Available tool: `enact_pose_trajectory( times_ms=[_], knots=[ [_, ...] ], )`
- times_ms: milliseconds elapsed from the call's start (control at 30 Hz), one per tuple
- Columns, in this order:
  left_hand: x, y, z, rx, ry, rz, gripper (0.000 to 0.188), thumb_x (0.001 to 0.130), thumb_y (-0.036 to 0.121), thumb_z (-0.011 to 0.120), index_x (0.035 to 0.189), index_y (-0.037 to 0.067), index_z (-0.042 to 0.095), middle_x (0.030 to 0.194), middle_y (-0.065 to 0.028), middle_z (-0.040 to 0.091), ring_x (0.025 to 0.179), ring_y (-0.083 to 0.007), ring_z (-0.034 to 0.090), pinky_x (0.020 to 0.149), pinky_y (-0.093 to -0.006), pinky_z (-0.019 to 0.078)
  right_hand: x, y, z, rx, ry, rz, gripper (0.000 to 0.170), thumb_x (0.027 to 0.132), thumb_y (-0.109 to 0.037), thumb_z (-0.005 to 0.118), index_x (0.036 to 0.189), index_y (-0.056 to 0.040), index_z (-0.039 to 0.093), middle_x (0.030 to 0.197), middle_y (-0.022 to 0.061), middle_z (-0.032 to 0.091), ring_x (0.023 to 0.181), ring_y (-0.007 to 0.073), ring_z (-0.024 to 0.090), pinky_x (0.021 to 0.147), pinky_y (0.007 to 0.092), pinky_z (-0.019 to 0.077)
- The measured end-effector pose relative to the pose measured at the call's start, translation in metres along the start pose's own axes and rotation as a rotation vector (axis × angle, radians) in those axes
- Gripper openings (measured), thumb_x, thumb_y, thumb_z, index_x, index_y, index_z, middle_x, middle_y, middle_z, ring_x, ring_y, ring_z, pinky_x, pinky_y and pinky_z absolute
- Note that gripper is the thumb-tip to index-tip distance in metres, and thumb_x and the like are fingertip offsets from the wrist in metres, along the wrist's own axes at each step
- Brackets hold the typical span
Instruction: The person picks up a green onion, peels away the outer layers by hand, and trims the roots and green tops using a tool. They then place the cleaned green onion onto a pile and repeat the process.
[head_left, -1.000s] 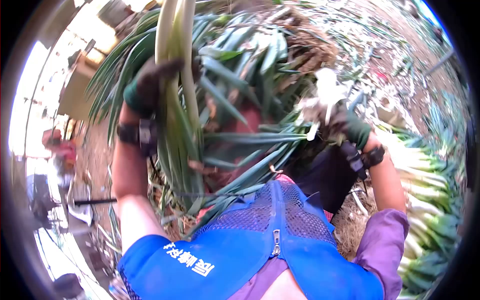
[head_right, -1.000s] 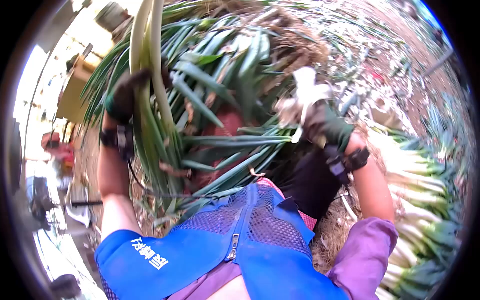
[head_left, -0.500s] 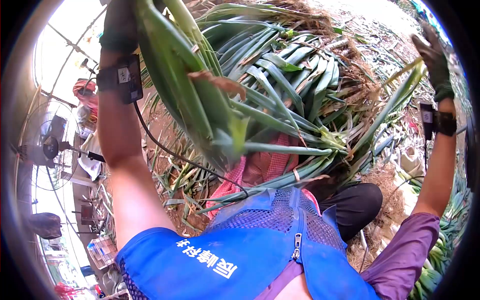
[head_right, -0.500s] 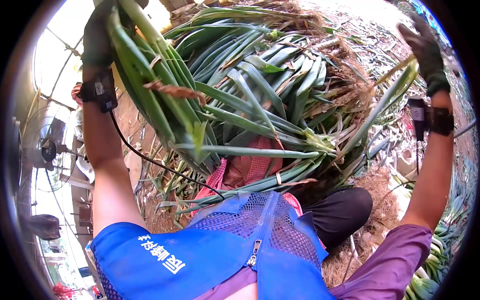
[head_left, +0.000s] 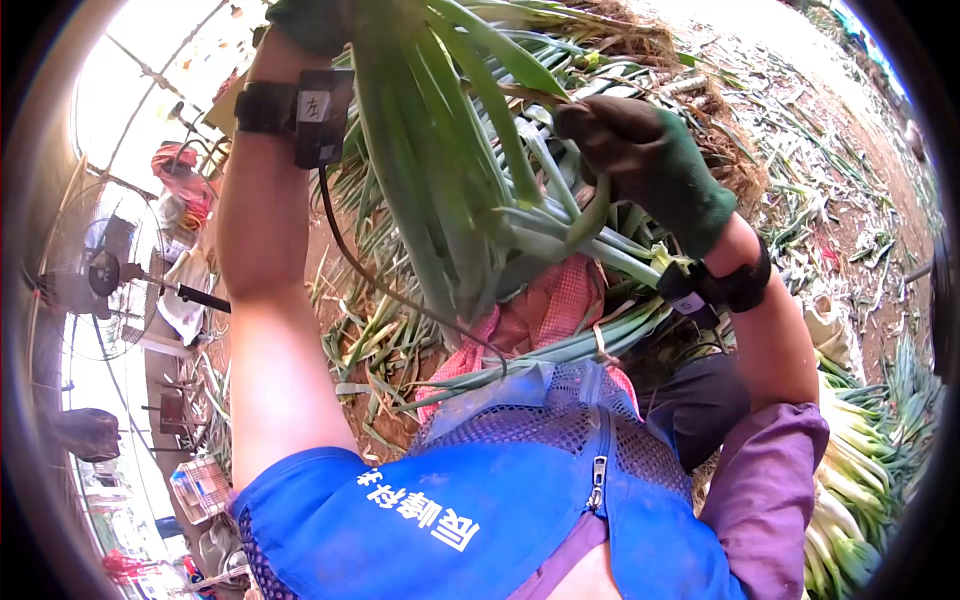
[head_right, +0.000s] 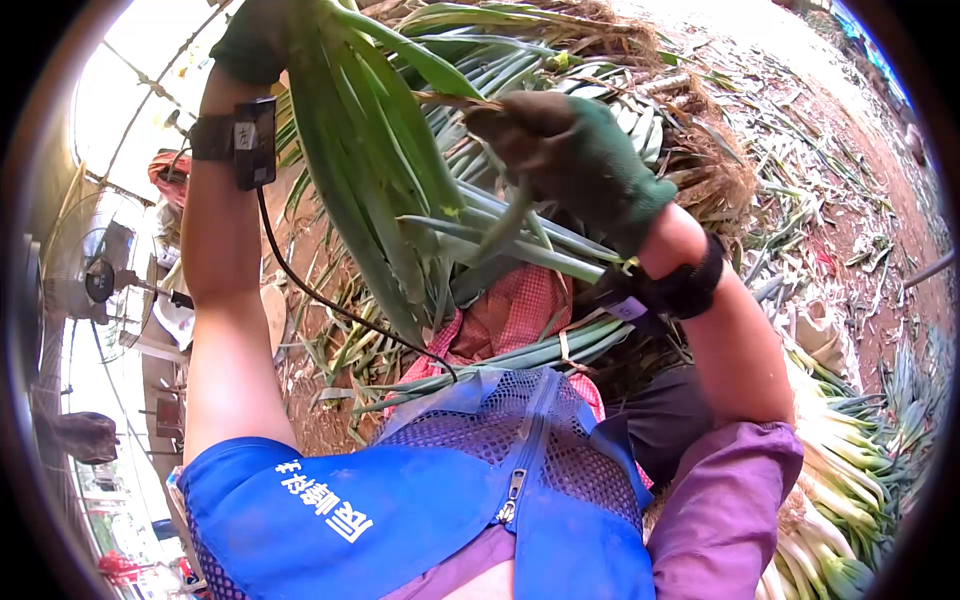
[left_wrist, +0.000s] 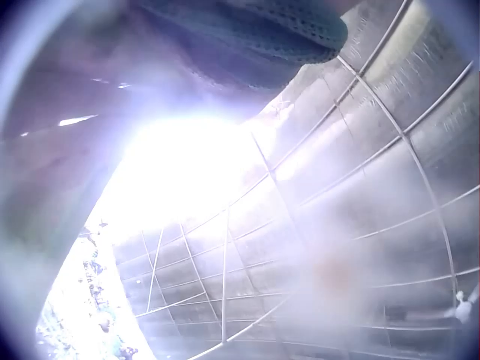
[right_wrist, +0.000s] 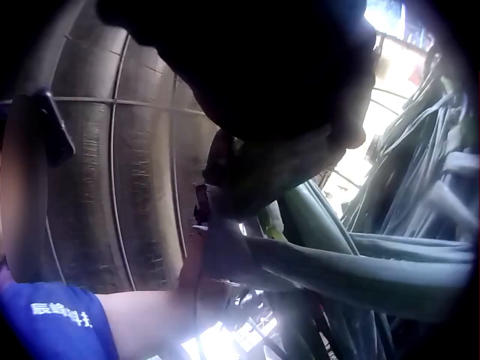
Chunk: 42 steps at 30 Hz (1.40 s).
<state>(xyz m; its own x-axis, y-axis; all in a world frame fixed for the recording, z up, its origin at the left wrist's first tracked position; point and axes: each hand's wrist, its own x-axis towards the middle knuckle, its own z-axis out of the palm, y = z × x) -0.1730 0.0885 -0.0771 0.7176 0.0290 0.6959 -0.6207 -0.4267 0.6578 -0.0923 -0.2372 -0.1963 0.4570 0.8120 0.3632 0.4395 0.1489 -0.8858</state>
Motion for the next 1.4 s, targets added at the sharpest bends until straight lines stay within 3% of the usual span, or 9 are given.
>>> enact_pose_trajectory(
  times_ms=[133, 267, 400, 500, 600, 700, 967, 1267, 1400],
  knots=[
    [0.002, -0.048, -0.037, 0.104, -0.085, 0.040, 0.027, 0.099, 0.009, 0.059, 0.125, 0.001, 0.059, 0.102, -0.0045, 0.066, 0.084, -0.0144, 0.064, 0.074, -0.0299, 0.0575, -0.045, 0.048, -0.007, -0.228, -0.133, -0.095, 0.020, 0.098, -0.023, 0.063, 0.086, -0.0091, 0.071, 0.064, 0.0016, 0.060, 0.057, 0.0108, 0.058, 0.055, 0.0296, 0.0475],
    [-0.008, -0.011, -0.011, -0.373, 0.176, -0.299, 0.023, 0.099, 0.021, 0.061, 0.115, 0.003, 0.062, 0.090, -0.0080, 0.067, 0.075, -0.0193, 0.066, 0.068, -0.0315, 0.0577, -0.099, 0.059, -0.034, -0.878, -0.707, 0.546, 0.037, 0.091, -0.044, 0.057, 0.095, -0.0129, 0.076, 0.085, 0.0184, 0.071, 0.080, 0.0377, 0.069, 0.078, 0.0473, 0.0546],
    [-0.015, 0.016, -0.025, -0.210, 0.158, -0.158, 0.033, 0.100, 0.034, 0.059, 0.108, 0.002, 0.063, 0.087, -0.0086, 0.065, 0.072, -0.0197, 0.063, 0.065, -0.0327, 0.0564, -0.163, 0.156, -0.148, -1.239, -0.685, 0.859, 0.031, 0.088, -0.031, 0.060, 0.090, -0.0033, 0.075, 0.085, 0.0226, 0.070, 0.080, 0.0335, 0.070, 0.074, 0.0417, 0.0558],
    [-0.027, 0.047, -0.022, -0.106, 0.324, -0.066, 0.032, 0.099, 0.032, 0.061, 0.110, 0.001, 0.061, 0.089, -0.0086, 0.063, 0.072, -0.0157, 0.062, 0.058, -0.0264, 0.0563, -0.188, 0.227, -0.373, -1.571, 0.055, 0.631, 0.014, 0.088, -0.010, 0.061, 0.091, -0.0007, 0.072, 0.077, 0.0110, 0.069, 0.073, 0.0248, 0.068, 0.063, 0.0400, 0.0559],
    [-0.024, 0.056, -0.083, -0.137, 0.393, -0.064, 0.037, 0.098, 0.034, 0.061, 0.114, 0.001, 0.061, 0.092, -0.0088, 0.063, 0.074, -0.0159, 0.062, 0.062, -0.0265, 0.0568, -0.128, 0.171, -0.407, -1.335, 0.690, 0.208, 0.042, 0.095, -0.009, 0.058, 0.136, -0.0001, 0.053, 0.114, 0.0185, 0.067, 0.098, 0.0307, 0.068, 0.092, 0.0357, 0.0527],
    [-0.023, 0.085, -0.090, -0.001, 0.450, -0.065, 0.041, 0.096, 0.037, 0.063, 0.117, 0.002, 0.060, 0.094, -0.0087, 0.064, 0.077, -0.0164, 0.062, 0.066, -0.0276, 0.0560, -0.046, 0.079, -0.246, -0.554, 0.371, 0.285, 0.061, 0.098, -0.020, 0.062, 0.153, -0.0099, 0.035, 0.146, 0.0216, 0.046, 0.134, 0.0276, 0.049, 0.100, 0.0331, 0.0503],
    [-0.009, 0.141, -0.116, 0.243, 0.501, -0.260, 0.052, 0.091, 0.043, 0.068, 0.122, 0.003, 0.060, 0.101, -0.0085, 0.064, 0.087, -0.0179, 0.062, 0.076, -0.0305, 0.0538, -0.046, 0.160, 0.116, -0.299, -0.517, -0.184, 0.042, 0.083, -0.035, 0.071, 0.116, -0.0111, 0.062, 0.110, 0.0180, 0.067, 0.104, 0.0369, 0.063, 0.085, 0.0434, 0.0520],
    [-0.003, 0.113, -0.290, 0.767, 0.652, -0.687, 0.068, 0.081, 0.055, 0.074, 0.123, 0.002, 0.063, 0.102, -0.0081, 0.065, 0.093, -0.0194, 0.061, 0.085, -0.0325, 0.0492, -0.096, 0.159, 0.046, -1.079, -0.857, 0.199, 0.024, 0.082, -0.033, 0.070, 0.101, -0.0192, 0.070, 0.091, 0.0053, 0.072, 0.092, 0.0259, 0.071, 0.075, 0.0457, 0.0553],
    [-0.008, 0.091, -0.191, 1.075, 0.543, -0.592, 0.063, 0.081, 0.054, 0.073, 0.116, 0.001, 0.068, 0.099, -0.0089, 0.066, 0.090, -0.0206, 0.060, 0.084, -0.0349, 0.0481, -0.099, 0.157, 0.076, -1.147, -0.301, -0.245, 0.011, 0.082, -0.023, 0.064, 0.079, -0.0181, 0.073, 0.070, 0.0033, 0.069, 0.068, 0.0256, 0.071, 0.056, 0.0405, 0.0532]
  ],
)
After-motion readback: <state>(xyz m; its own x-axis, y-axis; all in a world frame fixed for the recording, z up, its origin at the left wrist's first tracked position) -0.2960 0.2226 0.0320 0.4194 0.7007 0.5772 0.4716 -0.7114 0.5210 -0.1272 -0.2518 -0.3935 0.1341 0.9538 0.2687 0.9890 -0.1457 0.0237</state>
